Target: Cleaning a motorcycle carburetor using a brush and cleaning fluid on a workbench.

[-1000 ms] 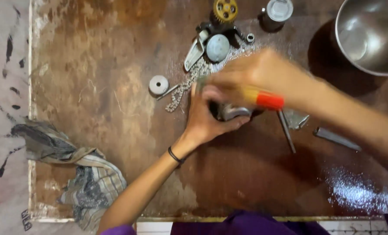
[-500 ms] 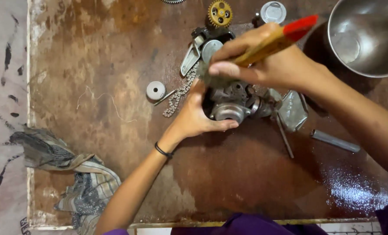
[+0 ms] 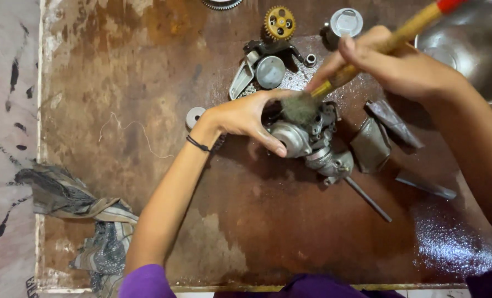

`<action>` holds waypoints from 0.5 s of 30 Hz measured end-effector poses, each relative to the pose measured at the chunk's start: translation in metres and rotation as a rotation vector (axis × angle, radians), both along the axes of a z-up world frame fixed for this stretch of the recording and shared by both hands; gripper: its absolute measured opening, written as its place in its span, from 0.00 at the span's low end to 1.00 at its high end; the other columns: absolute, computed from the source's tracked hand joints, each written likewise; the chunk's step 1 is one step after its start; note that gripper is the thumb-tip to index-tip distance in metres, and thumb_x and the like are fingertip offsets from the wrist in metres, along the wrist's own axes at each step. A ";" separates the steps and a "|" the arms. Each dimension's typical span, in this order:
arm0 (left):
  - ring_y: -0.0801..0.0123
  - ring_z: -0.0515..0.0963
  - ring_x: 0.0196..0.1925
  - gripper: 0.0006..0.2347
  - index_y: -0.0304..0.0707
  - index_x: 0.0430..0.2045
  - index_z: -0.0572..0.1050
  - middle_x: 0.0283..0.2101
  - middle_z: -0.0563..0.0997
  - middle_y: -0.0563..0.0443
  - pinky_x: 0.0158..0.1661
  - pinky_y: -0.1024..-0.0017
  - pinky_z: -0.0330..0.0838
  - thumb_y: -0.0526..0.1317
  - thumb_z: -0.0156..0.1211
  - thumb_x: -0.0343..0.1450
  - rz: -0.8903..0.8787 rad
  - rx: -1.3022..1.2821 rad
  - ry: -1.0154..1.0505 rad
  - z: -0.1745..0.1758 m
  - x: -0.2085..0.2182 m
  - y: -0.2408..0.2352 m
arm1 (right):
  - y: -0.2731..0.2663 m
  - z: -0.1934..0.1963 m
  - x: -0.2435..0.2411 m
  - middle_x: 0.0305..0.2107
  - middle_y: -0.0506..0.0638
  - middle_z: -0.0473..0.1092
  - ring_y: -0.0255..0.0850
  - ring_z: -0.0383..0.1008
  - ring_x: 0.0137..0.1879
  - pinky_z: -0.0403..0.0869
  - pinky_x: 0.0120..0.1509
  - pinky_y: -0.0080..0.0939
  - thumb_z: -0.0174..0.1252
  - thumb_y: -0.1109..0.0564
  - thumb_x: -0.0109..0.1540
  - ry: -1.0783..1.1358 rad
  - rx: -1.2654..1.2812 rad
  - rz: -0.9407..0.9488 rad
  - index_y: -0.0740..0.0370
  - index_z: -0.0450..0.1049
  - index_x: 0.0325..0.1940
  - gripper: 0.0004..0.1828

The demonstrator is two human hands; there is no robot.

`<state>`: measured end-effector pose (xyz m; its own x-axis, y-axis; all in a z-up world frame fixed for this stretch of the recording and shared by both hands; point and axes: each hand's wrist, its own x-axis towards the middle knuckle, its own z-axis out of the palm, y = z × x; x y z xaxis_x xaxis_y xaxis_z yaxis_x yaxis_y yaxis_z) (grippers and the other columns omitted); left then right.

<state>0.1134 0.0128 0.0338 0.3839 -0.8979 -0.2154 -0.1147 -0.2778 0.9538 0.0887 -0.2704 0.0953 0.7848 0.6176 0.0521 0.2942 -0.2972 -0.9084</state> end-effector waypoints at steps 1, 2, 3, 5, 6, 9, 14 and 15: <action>0.55 0.72 0.71 0.51 0.34 0.71 0.59 0.71 0.71 0.40 0.67 0.62 0.70 0.51 0.81 0.52 -0.004 0.002 -0.001 -0.003 -0.001 0.002 | 0.001 0.004 -0.005 0.41 0.50 0.81 0.40 0.80 0.51 0.75 0.64 0.46 0.43 0.44 0.74 -0.001 0.002 -0.004 0.56 0.83 0.46 0.24; 0.54 0.70 0.73 0.50 0.34 0.72 0.59 0.72 0.70 0.39 0.70 0.61 0.65 0.49 0.82 0.55 0.000 -0.079 -0.104 -0.006 -0.002 0.004 | 0.001 0.007 -0.009 0.42 0.51 0.81 0.41 0.81 0.52 0.75 0.64 0.46 0.45 0.45 0.73 0.026 0.008 0.010 0.57 0.83 0.46 0.22; 0.53 0.68 0.75 0.49 0.34 0.74 0.59 0.73 0.69 0.39 0.73 0.59 0.60 0.47 0.84 0.58 0.000 -0.161 -0.206 -0.009 -0.003 0.006 | 0.001 0.011 -0.015 0.43 0.52 0.81 0.42 0.81 0.54 0.75 0.64 0.45 0.47 0.47 0.72 0.054 0.014 0.021 0.59 0.83 0.45 0.21; 0.52 0.68 0.72 0.48 0.33 0.71 0.60 0.70 0.69 0.38 0.70 0.58 0.62 0.48 0.85 0.57 0.200 -0.139 -0.370 0.004 -0.031 0.015 | 0.001 0.009 -0.027 0.43 0.53 0.81 0.42 0.81 0.52 0.76 0.60 0.43 0.50 0.50 0.70 0.041 -0.053 -0.072 0.60 0.83 0.47 0.18; 0.50 0.69 0.69 0.48 0.32 0.69 0.60 0.67 0.69 0.36 0.66 0.56 0.63 0.48 0.86 0.56 0.406 -0.117 -0.536 0.011 -0.045 0.021 | 0.002 0.007 -0.033 0.43 0.54 0.82 0.43 0.81 0.50 0.77 0.57 0.42 0.54 0.52 0.68 0.028 -0.121 -0.159 0.62 0.83 0.48 0.15; 0.59 0.78 0.61 0.39 0.39 0.60 0.68 0.59 0.76 0.45 0.55 0.65 0.76 0.51 0.81 0.55 0.751 0.072 -0.444 0.044 -0.102 0.009 | -0.002 -0.004 -0.035 0.44 0.55 0.80 0.43 0.82 0.52 0.78 0.58 0.40 0.56 0.55 0.69 -0.195 -0.154 -0.226 0.63 0.82 0.50 0.13; 0.55 0.78 0.59 0.30 0.38 0.57 0.73 0.56 0.78 0.44 0.60 0.60 0.74 0.45 0.78 0.61 0.832 0.021 -0.829 0.035 -0.138 -0.011 | -0.004 -0.016 -0.041 0.47 0.55 0.80 0.42 0.81 0.57 0.78 0.62 0.40 0.55 0.57 0.70 -0.040 0.030 -0.238 0.65 0.81 0.49 0.12; 0.56 0.80 0.59 0.27 0.38 0.57 0.75 0.56 0.79 0.46 0.60 0.62 0.75 0.43 0.77 0.63 0.849 0.003 -0.824 0.033 -0.137 -0.012 | -0.002 -0.019 -0.040 0.47 0.55 0.80 0.42 0.81 0.56 0.79 0.60 0.40 0.55 0.56 0.69 0.055 0.043 -0.293 0.65 0.81 0.49 0.12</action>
